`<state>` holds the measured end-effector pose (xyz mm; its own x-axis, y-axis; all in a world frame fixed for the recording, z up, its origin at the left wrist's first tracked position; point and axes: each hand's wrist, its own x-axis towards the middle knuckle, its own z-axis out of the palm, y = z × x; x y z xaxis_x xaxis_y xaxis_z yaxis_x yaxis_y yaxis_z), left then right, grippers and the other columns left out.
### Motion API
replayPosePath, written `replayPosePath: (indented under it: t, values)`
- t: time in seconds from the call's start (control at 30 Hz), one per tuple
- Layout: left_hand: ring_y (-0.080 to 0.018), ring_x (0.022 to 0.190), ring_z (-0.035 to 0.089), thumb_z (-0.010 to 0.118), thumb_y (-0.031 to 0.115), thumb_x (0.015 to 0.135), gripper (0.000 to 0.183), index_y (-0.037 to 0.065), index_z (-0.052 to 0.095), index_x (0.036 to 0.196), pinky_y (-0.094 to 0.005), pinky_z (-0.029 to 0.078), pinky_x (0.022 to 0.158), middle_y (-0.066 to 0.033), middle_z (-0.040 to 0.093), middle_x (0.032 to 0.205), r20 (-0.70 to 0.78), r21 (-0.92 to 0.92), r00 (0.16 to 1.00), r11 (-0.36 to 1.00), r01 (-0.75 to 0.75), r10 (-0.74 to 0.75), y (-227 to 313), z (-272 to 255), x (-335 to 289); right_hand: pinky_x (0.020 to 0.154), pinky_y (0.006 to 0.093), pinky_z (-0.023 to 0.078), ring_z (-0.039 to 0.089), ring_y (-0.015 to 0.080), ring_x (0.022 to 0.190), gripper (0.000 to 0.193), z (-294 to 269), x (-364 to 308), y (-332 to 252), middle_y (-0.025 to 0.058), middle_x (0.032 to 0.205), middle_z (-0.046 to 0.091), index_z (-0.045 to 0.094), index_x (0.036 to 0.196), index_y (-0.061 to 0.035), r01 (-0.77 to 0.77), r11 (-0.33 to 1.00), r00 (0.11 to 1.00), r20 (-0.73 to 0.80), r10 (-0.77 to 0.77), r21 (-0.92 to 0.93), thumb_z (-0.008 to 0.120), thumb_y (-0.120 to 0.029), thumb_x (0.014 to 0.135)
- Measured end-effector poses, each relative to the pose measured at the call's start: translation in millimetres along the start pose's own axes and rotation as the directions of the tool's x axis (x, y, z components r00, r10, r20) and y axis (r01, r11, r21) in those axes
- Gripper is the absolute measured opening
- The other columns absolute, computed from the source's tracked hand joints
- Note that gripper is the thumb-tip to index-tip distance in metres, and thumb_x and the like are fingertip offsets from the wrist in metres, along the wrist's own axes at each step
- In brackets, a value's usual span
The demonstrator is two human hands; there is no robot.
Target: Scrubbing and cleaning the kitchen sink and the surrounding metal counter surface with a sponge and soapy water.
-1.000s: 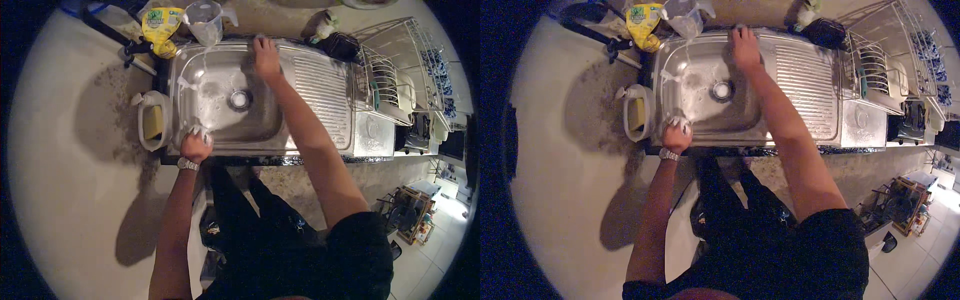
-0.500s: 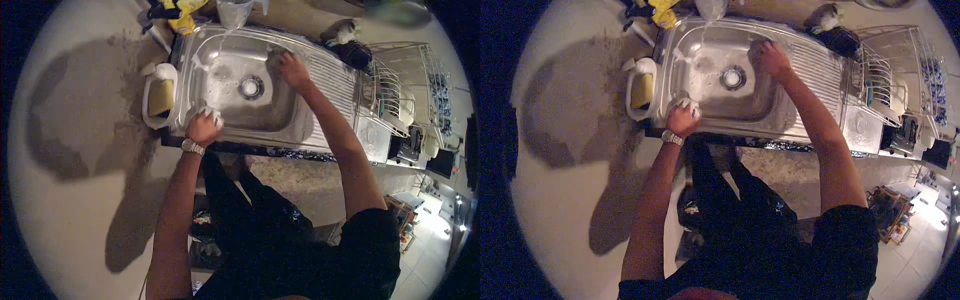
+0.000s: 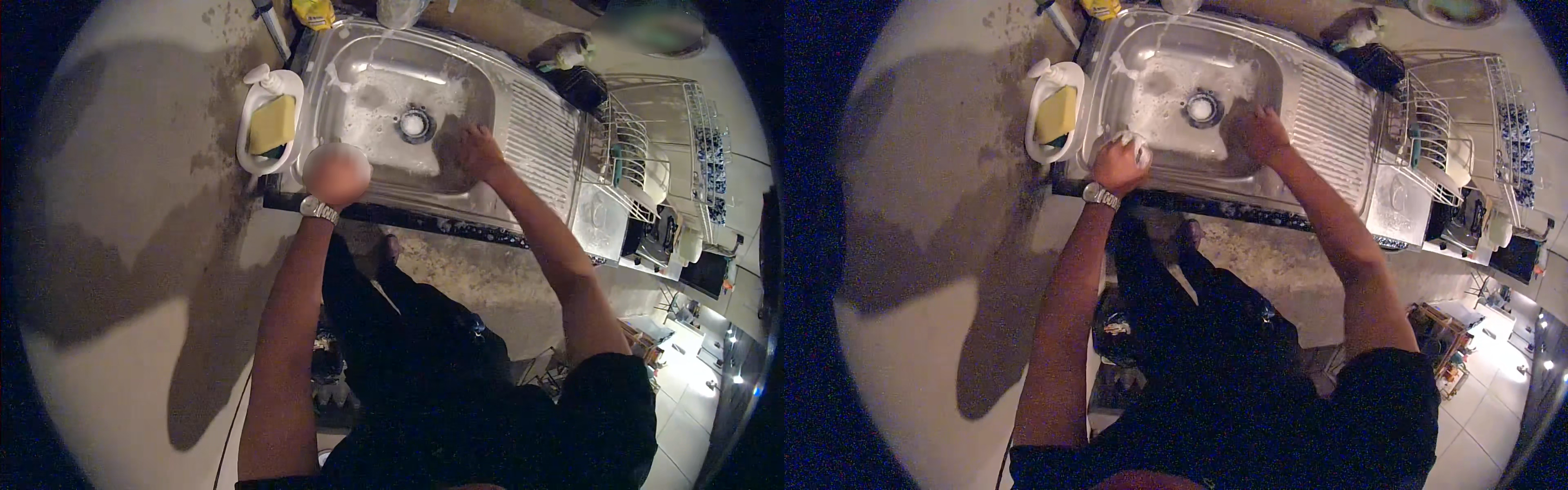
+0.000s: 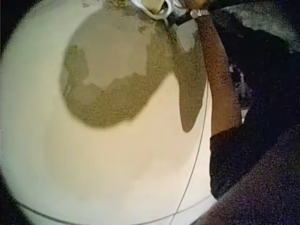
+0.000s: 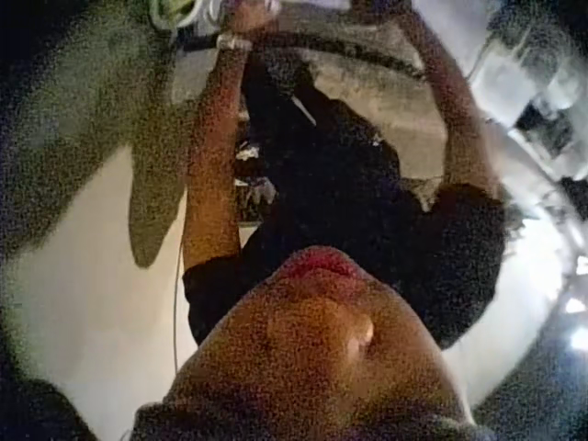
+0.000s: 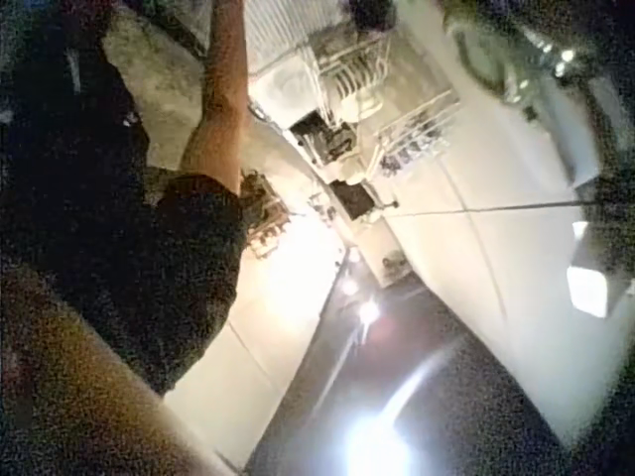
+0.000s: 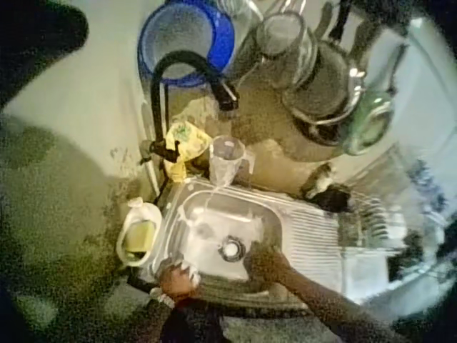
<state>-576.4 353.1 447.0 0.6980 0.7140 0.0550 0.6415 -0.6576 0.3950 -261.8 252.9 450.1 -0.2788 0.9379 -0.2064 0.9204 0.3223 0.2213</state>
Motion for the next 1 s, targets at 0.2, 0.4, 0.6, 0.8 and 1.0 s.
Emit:
replayPosePath:
  t: [0.2,0.4,0.6,0.8,1.0]
  values:
    - [-0.0405,0.083,0.065,0.063,0.031,0.080,0.029,0.003,0.066,0.089,-0.0483,0.054,0.078,-0.0205,0.066,0.090,-0.082,-0.018,0.996,0.999,0.046,-0.047,-6,10,-4,0.085,0.0495,0.041,0.052,0.0378,0.099,0.022,-28,-63,-81,0.0202,0.104,0.053,0.059,0.102,-0.0031,-0.214,0.736,0.919,-0.123,0.375,0.642,0.060,-0.016,0.084]
    - [-0.0412,0.083,0.065,0.062,0.023,0.082,0.023,0.003,0.066,0.093,-0.0486,0.055,0.075,-0.0217,0.067,0.091,-0.084,-0.021,0.995,0.998,0.059,-0.061,4,14,3,0.087,0.0530,0.045,0.052,0.0424,0.104,0.030,-60,14,-149,0.0238,0.112,0.051,0.056,0.117,-0.0106,-0.286,0.679,0.923,0.004,0.385,0.676,0.055,-0.020,0.089]
    - [-0.0407,0.074,0.064,0.065,0.024,0.079,0.023,0.003,0.066,0.088,-0.0493,0.054,0.069,-0.0210,0.066,0.080,-0.202,-0.039,0.976,0.995,-0.093,0.084,8,3,6,0.092,0.0493,0.041,0.053,0.0413,0.107,0.031,-13,-93,-99,0.0213,0.111,0.057,0.063,0.106,-0.0079,-0.243,0.699,0.844,-0.209,0.494,0.672,0.058,-0.007,0.076]
    - [-0.0404,0.076,0.065,0.065,0.022,0.079,0.021,0.004,0.067,0.089,-0.0491,0.054,0.070,-0.0202,0.066,0.085,-0.191,0.001,0.982,1.000,-0.002,0.002,15,3,6,0.091,0.0504,0.041,0.050,0.0426,0.106,0.024,-14,-151,-66,0.0190,0.106,0.055,0.061,0.100,-0.0073,-0.432,0.688,0.746,-0.198,0.636,0.583,0.059,-0.008,0.076]
    - [-0.0397,0.091,0.063,0.063,0.015,0.082,0.016,0.003,0.067,0.090,-0.0477,0.051,0.085,-0.0204,0.067,0.097,-0.278,-0.103,0.960,0.994,-0.045,0.015,24,-9,-6,0.089,0.0467,0.043,0.050,0.0360,0.104,0.035,-63,15,-171,0.0155,0.113,0.054,0.060,0.111,-0.0070,-0.143,0.662,0.866,-0.231,0.443,0.735,0.061,-0.008,0.076]
